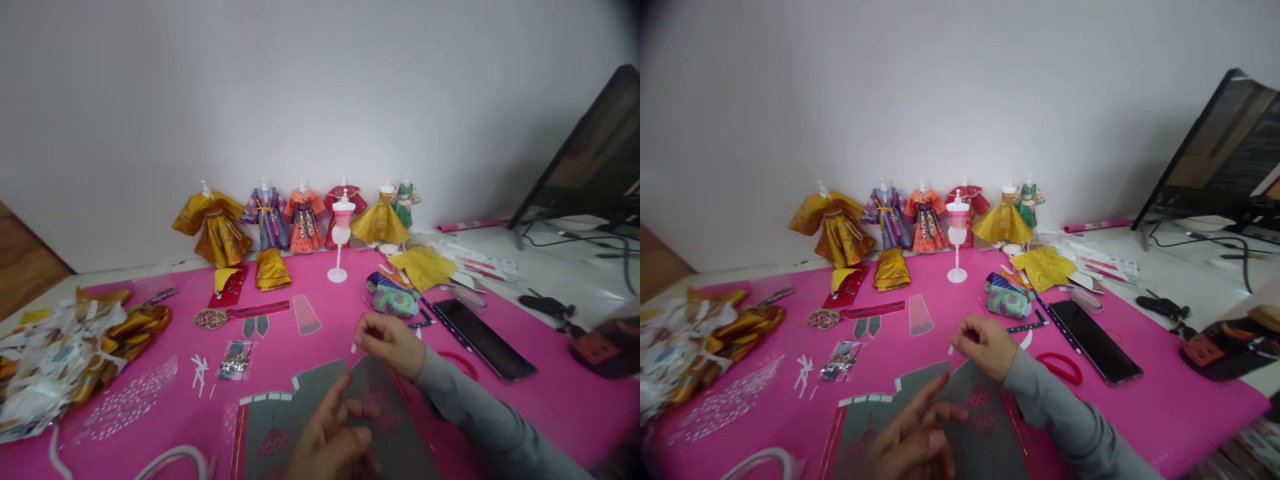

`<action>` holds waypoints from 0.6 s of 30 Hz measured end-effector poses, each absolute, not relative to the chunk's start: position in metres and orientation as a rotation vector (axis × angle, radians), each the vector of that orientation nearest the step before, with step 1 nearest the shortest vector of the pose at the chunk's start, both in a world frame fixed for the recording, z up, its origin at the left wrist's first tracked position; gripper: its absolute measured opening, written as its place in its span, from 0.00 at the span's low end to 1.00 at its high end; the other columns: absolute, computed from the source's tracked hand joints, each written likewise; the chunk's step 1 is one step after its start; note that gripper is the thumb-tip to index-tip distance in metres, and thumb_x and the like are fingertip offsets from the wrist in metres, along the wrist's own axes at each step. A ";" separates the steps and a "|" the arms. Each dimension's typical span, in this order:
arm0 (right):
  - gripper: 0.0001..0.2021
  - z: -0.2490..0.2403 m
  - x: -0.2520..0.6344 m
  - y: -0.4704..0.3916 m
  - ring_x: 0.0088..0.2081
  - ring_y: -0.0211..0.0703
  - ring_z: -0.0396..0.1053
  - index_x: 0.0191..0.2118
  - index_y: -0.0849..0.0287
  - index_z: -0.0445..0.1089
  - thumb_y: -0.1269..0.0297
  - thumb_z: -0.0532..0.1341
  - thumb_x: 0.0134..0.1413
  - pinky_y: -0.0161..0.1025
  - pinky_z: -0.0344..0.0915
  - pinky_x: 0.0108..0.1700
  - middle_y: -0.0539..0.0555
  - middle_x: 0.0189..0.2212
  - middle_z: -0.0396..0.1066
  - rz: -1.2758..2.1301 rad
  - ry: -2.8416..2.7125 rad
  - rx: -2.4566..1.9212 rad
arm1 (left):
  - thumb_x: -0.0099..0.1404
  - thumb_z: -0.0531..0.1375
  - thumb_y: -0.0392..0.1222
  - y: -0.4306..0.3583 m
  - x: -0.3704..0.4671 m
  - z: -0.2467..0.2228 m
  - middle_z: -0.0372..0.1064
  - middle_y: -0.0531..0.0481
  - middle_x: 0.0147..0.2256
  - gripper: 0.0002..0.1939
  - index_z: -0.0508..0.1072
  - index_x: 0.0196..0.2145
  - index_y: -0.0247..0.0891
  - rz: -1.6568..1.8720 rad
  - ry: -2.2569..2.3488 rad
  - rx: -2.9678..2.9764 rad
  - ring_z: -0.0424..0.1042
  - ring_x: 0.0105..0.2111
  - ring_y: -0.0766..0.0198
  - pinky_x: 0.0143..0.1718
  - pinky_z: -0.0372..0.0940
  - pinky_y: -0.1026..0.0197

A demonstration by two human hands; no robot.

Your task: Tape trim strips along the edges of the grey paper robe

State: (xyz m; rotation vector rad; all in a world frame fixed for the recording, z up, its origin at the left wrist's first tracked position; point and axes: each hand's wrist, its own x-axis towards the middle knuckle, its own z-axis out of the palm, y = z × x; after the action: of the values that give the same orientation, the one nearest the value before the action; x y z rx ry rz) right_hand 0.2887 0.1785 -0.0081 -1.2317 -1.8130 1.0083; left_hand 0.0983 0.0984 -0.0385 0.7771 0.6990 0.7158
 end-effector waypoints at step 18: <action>0.06 -0.039 0.278 0.193 0.30 0.36 0.68 0.32 0.62 0.68 0.67 0.62 0.60 0.38 0.67 0.34 0.47 0.29 0.68 0.836 -2.244 -1.434 | 0.51 0.69 0.35 0.112 0.108 -0.059 0.68 0.26 0.53 0.21 0.76 0.45 0.29 0.311 1.051 2.465 0.66 0.52 0.32 0.51 0.63 0.36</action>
State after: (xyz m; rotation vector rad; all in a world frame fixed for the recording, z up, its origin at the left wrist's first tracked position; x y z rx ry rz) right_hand 0.2777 0.1926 -0.0390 -1.4344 -2.2443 0.8365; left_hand 0.1075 0.1123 -0.0589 2.4651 1.0508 0.3106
